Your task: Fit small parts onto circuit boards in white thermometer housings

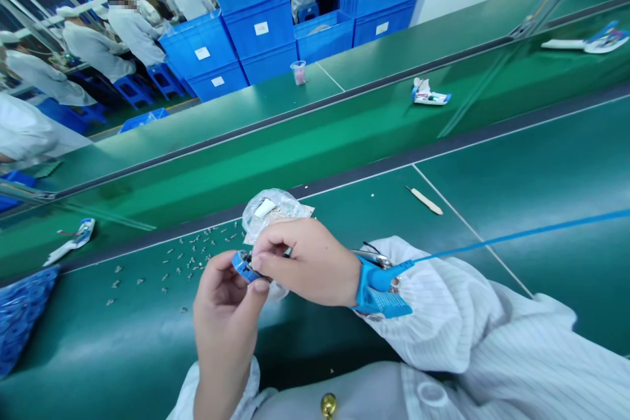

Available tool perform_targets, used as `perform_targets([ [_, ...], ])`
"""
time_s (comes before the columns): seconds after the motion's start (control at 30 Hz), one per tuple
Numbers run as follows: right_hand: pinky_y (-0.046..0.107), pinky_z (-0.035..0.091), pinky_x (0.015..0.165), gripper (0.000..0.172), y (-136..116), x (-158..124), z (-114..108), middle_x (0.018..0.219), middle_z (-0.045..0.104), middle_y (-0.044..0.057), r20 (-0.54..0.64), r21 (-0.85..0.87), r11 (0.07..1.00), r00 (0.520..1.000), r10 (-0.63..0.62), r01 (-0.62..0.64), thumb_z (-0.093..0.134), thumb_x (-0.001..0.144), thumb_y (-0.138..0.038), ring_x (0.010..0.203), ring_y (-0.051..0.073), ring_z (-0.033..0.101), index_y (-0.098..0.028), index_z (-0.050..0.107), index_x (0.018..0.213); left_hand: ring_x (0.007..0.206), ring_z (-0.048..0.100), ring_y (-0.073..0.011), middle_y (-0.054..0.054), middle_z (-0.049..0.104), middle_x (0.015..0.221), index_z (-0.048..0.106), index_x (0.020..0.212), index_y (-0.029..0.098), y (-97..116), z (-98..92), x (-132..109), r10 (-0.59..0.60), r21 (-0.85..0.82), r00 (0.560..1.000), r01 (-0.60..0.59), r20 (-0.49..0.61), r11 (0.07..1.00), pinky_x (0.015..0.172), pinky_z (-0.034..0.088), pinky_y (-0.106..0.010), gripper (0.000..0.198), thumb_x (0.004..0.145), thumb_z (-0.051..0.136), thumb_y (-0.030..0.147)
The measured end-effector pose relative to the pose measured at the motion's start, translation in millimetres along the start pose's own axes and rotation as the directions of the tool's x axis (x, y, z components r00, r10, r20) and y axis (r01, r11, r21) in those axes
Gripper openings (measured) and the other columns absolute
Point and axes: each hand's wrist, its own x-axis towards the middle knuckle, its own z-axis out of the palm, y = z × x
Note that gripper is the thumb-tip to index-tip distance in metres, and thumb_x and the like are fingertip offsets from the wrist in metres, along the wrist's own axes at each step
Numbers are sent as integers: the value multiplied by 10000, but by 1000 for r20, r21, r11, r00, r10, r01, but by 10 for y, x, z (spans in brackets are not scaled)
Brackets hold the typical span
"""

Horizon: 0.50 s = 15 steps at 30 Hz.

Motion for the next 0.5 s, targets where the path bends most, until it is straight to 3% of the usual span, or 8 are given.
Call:
perform_targets([
  [0.1,197,396,573,121,-3,5,7,625,590,-5,36,-14,999,999,38,-38,602,753,-176,603,89,510,-138,632,643,682,622,-72,44,657,805,622,923,240,-10,-9,-8,28,44,1000,-27,-9,999,618,500,-141,263,708,772,248],
  [0.3,205,401,541,202,65,33,-48,568,564,-3,34,124,990,997,-71,66,585,782,-204,556,94,506,-140,588,590,689,618,-83,44,643,814,624,972,267,-51,-55,-40,75,62,997,-74,-22,995,642,513,-158,312,702,782,256],
  [0.37,232,433,598,189,96,55,-86,666,636,31,-42,1,999,998,-54,54,546,815,-213,634,124,568,-137,628,663,701,637,-95,35,646,831,621,991,270,-71,-85,-35,122,52,992,-122,-3,991,638,526,-165,330,704,779,232],
  [0.43,293,454,741,200,118,77,-112,882,695,91,-135,-221,975,990,-42,11,513,845,-235,841,191,620,-122,678,839,706,646,-102,24,644,854,621,1002,269,-90,-115,-23,190,69,981,-191,27,979,630,537,-169,340,704,773,208],
  [0.5,358,418,877,258,119,94,-117,1055,679,126,-125,-370,929,991,-53,3,487,863,-249,1023,245,590,-111,675,974,713,643,-109,11,636,871,620,1014,265,-106,-139,-12,259,118,964,-264,59,957,629,543,-179,342,710,765,203],
])
